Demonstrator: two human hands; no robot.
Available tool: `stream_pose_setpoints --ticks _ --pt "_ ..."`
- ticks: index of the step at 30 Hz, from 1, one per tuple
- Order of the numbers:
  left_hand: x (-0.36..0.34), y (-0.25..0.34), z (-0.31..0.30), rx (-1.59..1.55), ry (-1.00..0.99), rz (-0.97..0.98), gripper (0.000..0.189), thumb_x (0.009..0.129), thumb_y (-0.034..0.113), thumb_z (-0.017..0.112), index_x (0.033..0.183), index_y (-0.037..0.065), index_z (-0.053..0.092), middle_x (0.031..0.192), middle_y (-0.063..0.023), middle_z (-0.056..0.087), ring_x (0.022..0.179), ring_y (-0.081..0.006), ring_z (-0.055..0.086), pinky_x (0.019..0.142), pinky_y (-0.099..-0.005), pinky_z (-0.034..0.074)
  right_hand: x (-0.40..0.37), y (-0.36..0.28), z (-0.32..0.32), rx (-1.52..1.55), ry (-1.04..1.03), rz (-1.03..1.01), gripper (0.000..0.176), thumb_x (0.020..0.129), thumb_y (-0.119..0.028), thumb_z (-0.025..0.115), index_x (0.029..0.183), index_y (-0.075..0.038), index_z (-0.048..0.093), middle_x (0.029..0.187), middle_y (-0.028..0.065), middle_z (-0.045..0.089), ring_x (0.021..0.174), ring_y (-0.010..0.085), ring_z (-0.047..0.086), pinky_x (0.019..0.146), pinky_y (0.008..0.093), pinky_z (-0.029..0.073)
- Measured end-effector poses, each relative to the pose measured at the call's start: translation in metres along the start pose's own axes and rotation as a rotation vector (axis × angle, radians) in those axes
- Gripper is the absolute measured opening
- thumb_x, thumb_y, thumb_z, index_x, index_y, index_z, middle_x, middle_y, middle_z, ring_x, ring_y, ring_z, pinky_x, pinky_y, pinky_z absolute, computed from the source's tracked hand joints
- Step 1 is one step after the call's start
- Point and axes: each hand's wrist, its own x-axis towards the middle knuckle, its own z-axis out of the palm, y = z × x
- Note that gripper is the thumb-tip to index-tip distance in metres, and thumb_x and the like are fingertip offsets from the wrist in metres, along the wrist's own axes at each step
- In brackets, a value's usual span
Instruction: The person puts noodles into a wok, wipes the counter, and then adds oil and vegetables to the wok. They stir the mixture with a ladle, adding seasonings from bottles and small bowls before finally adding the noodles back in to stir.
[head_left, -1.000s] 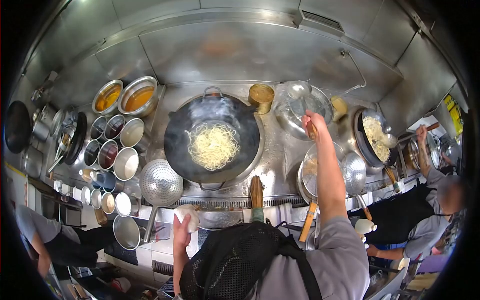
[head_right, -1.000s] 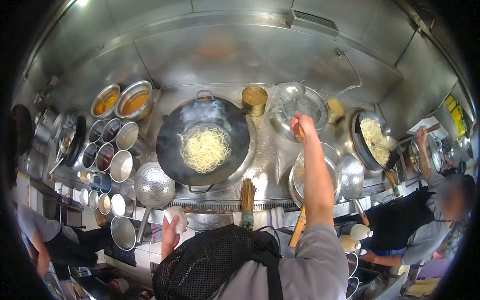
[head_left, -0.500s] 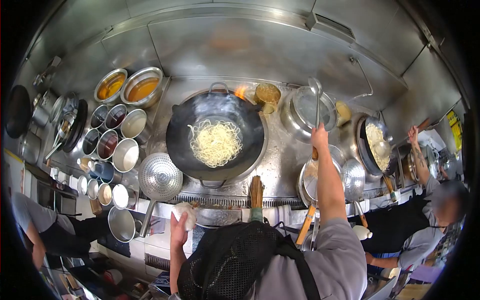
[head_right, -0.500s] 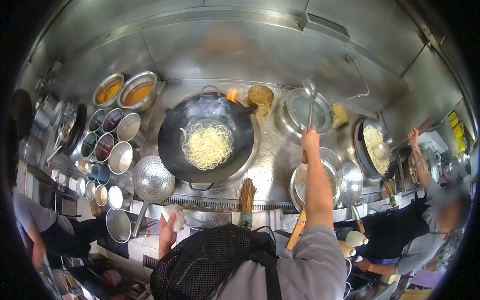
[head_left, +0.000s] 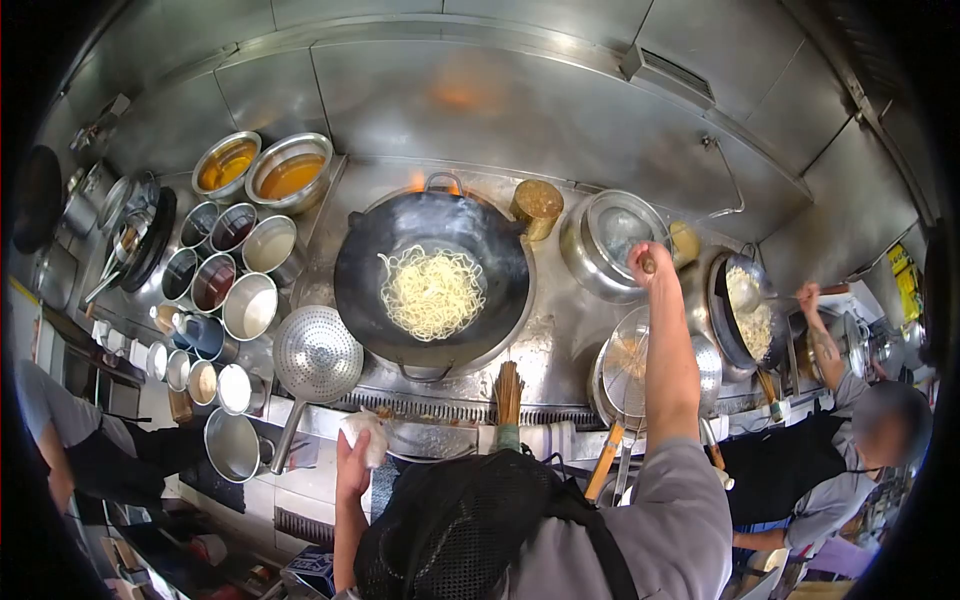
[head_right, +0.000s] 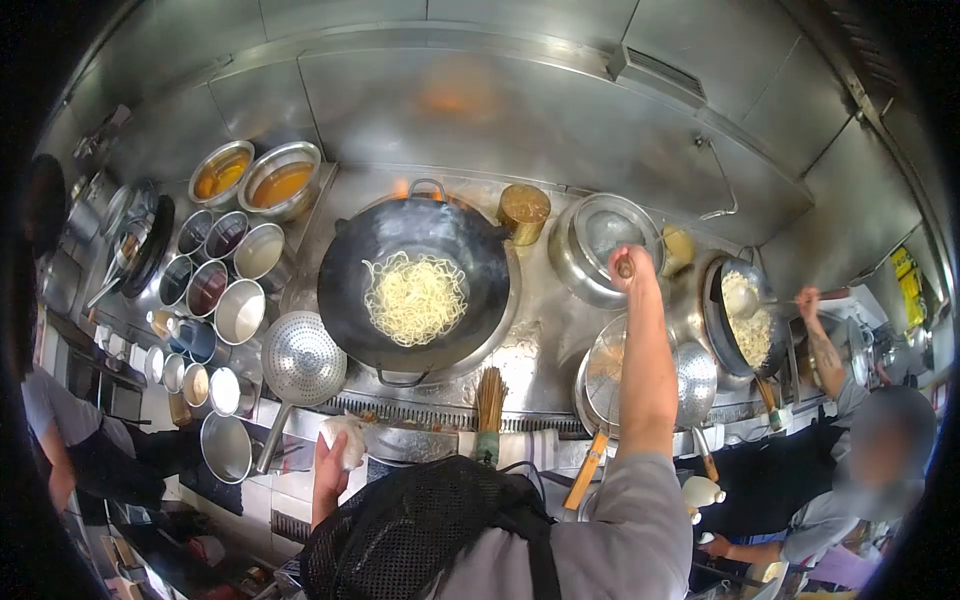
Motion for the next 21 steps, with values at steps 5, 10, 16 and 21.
stream_pose_setpoints --ticks 5,10,16,21 --pt "-0.008 0.004 0.007 0.011 0.024 0.029 0.041 0.100 0.025 0.056 0.135 0.008 0.044 0.112 -0.0111 0.065 0.080 -0.0232 0.069 0.051 -0.0301 0.056 0.018 -0.022 0.031 -0.230 -0.066 -0.026 0.025 0.094 -0.008 0.047 0.069 -0.007 0.049 0.056 0.0025 0.051 0.043 0.0139 0.051 0.043 0.0278 0.051" --pt "-0.008 0.000 0.006 0.008 -0.010 0.016 0.042 0.100 0.028 0.056 0.135 0.007 0.044 0.112 -0.0112 0.065 0.080 -0.0229 0.069 0.051 -0.0294 0.055 0.032 -0.006 0.008 -1.219 0.087 -0.449 0.027 0.094 -0.023 0.058 0.081 0.001 0.060 0.058 0.0118 0.059 0.046 0.0219 0.059 0.044 0.0381 0.048" --pt "-0.006 0.006 0.007 0.005 -0.018 -0.031 0.042 0.100 0.029 0.056 0.133 0.007 0.046 0.111 -0.0110 0.065 0.079 -0.0232 0.069 0.051 -0.0295 0.055 0.014 0.038 -0.071 -1.775 0.369 -0.975 0.041 0.088 -0.031 0.063 0.094 0.009 0.062 0.089 0.0294 0.068 0.087 0.0456 0.068 0.079 0.0493 0.054" --pt "-0.004 0.014 0.012 -0.050 -0.039 -0.049 0.039 0.101 0.027 0.055 0.133 0.008 0.046 0.108 -0.0102 0.064 0.076 -0.0224 0.068 0.051 -0.0302 0.054 0.003 0.043 -0.092 -1.529 0.297 -0.544 0.030 0.091 -0.023 0.059 0.087 0.006 0.058 0.075 0.0202 0.065 0.070 0.0334 0.068 0.060 0.0434 0.054"
